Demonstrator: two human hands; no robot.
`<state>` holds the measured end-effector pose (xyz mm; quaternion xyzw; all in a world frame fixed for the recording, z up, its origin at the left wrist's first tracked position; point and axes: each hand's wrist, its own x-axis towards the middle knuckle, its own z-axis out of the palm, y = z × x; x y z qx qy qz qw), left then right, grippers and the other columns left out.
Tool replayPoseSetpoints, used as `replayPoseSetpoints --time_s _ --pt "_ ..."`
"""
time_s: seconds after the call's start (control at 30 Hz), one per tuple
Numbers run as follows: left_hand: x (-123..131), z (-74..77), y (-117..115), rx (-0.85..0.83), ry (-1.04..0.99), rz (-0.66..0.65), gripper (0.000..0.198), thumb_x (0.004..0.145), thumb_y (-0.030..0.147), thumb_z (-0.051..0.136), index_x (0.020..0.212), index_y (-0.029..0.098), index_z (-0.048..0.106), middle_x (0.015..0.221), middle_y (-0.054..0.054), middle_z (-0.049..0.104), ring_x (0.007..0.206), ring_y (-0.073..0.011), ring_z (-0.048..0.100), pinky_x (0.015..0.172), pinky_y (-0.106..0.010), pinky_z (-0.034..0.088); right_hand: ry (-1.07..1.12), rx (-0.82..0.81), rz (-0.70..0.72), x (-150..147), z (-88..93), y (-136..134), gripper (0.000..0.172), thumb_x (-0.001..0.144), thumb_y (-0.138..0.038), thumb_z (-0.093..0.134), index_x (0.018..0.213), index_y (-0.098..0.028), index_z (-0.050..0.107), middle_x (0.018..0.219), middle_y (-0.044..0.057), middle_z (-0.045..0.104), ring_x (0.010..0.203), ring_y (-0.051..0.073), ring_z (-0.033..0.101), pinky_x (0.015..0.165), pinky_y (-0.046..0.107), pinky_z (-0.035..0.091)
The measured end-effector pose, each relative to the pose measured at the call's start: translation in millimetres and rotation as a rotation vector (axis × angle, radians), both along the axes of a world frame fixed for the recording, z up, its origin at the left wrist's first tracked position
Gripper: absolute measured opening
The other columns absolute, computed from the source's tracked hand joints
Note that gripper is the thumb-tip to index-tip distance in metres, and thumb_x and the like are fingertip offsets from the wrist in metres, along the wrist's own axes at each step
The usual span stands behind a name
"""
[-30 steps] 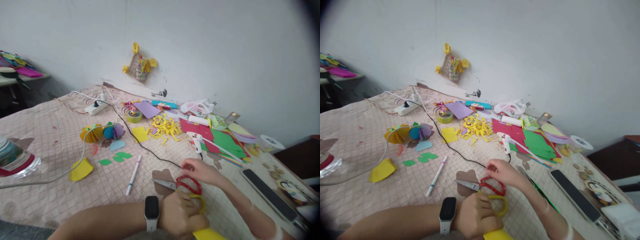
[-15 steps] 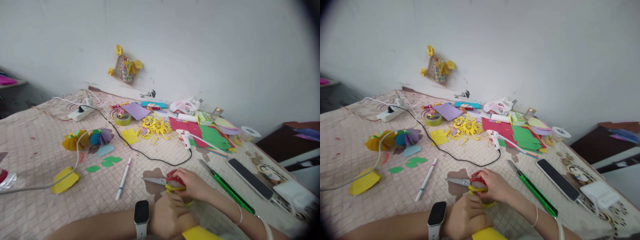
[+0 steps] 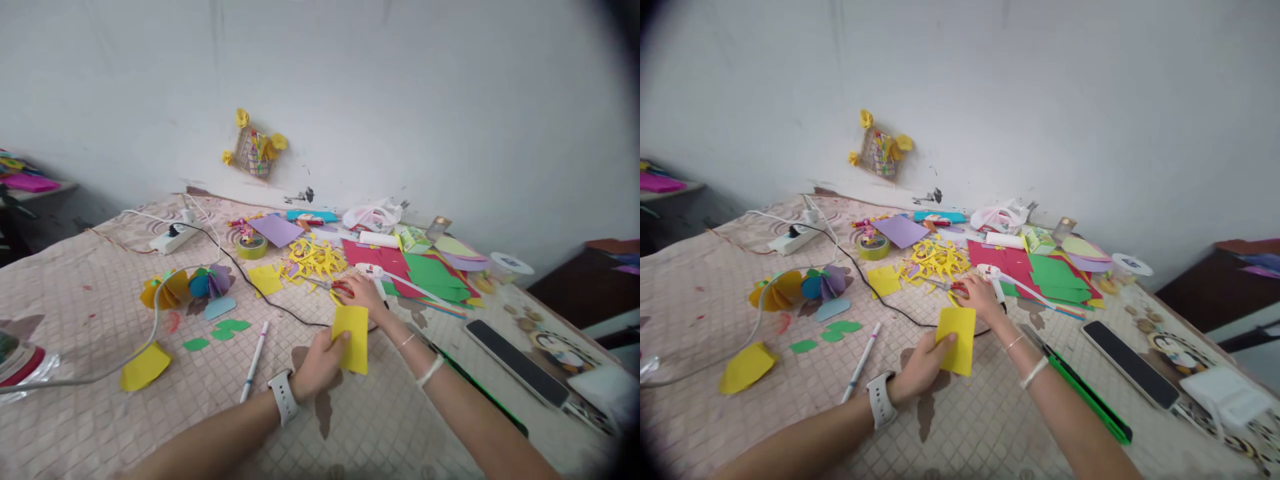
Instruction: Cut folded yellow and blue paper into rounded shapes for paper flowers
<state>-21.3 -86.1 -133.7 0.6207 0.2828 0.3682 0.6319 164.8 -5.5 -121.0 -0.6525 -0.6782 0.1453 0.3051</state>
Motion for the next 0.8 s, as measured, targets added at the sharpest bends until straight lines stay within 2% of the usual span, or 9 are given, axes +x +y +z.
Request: replayPoseSetpoints --time_s 0.1,0.17,0.23,0.37,0.57,0.7,0.8 --pt "-1.7 3.7 20.0 -0.125 -0.075 0.126 0.046 0.089 0.054 0.045 0.096 0.012 0.059 0.073 -0.008 0.067 0.055 -0.0176 0.063 0.050 -0.028 0.052 0.210 0.008 -0.037 -16.3 -5.6 -6.3 0.024 0.097 -0.036 0.055 0.100 -0.014 0.064 0.093 0.004 0.068 0.078 0.016 0.066 0.072 0.034 0.056" --pt "-5.6 6.1 32.9 -0.172 -0.109 0.210 0.045 0.086 0.054 0.051 0.098 0.011 0.060 0.078 -0.010 0.069 0.060 -0.0186 0.065 0.053 -0.028 0.053 0.346 -0.004 -0.058 -29.9 -11.5 -11.7 0.031 0.099 -0.041 0.050 0.093 -0.014 0.063 0.077 0.000 0.065 0.061 0.012 0.063 0.058 0.027 0.054" --pt "-9.1 6.7 42.4 -0.202 -0.120 0.272 0.043 0.085 0.052 0.053 0.099 0.012 0.059 0.081 -0.010 0.070 0.062 -0.0191 0.066 0.052 -0.028 0.054 0.459 -0.013 -0.067 -42.0 -17.6 -15.9 0.031 0.097 -0.042 0.054 0.088 -0.014 0.063 0.071 -0.002 0.062 0.056 0.010 0.059 0.052 0.024 0.050" --pt "-11.8 4.3 49.1 -0.222 -0.095 0.319 0.034 0.085 0.045 0.055 0.097 0.014 0.060 0.080 -0.008 0.071 0.059 -0.0175 0.065 0.049 -0.027 0.054 0.623 -0.022 -0.075 -53.1 -24.4 -20.7 0.028 0.086 -0.041 0.068 0.078 -0.015 0.062 0.063 -0.004 0.059 0.051 0.009 0.055 0.049 0.023 0.046" --pt "-11.8 4.3 46.8 -0.201 -0.045 0.333 0.029 0.081 0.042 0.063 0.090 0.013 0.062 0.068 -0.004 0.068 0.052 -0.0164 0.062 0.045 -0.025 0.050 0.743 -0.054 -0.099 -51.4 -24.8 -27.7 0.040 0.060 -0.054 0.080 0.062 -0.020 0.060 0.054 -0.002 0.060 0.049 0.015 0.054 0.047 0.027 0.041" --pt "-13.8 5.1 48.3 -0.175 -0.021 0.334 0.026 0.079 0.039 0.065 0.084 0.014 0.063 0.068 -0.003 0.067 0.054 -0.0157 0.061 0.047 -0.024 0.049 0.776 -0.075 -0.093 -52.8 -22.5 -31.3 0.039 0.060 -0.056 0.079 0.062 -0.020 0.061 0.052 -0.002 0.059 0.045 0.015 0.051 0.045 0.028 0.038" --pt "-15.7 3.6 52.0 -0.178 0.001 0.324 0.029 0.081 0.042 0.063 0.088 0.014 0.064 0.071 -0.004 0.069 0.059 -0.0175 0.065 0.048 -0.025 0.049 0.772 -0.074 -0.066 -51.8 -20.3 -32.0 0.036 0.065 -0.054 0.076 0.063 -0.021 0.063 0.056 -0.001 0.061 0.048 0.016 0.053 0.048 0.029 0.041"
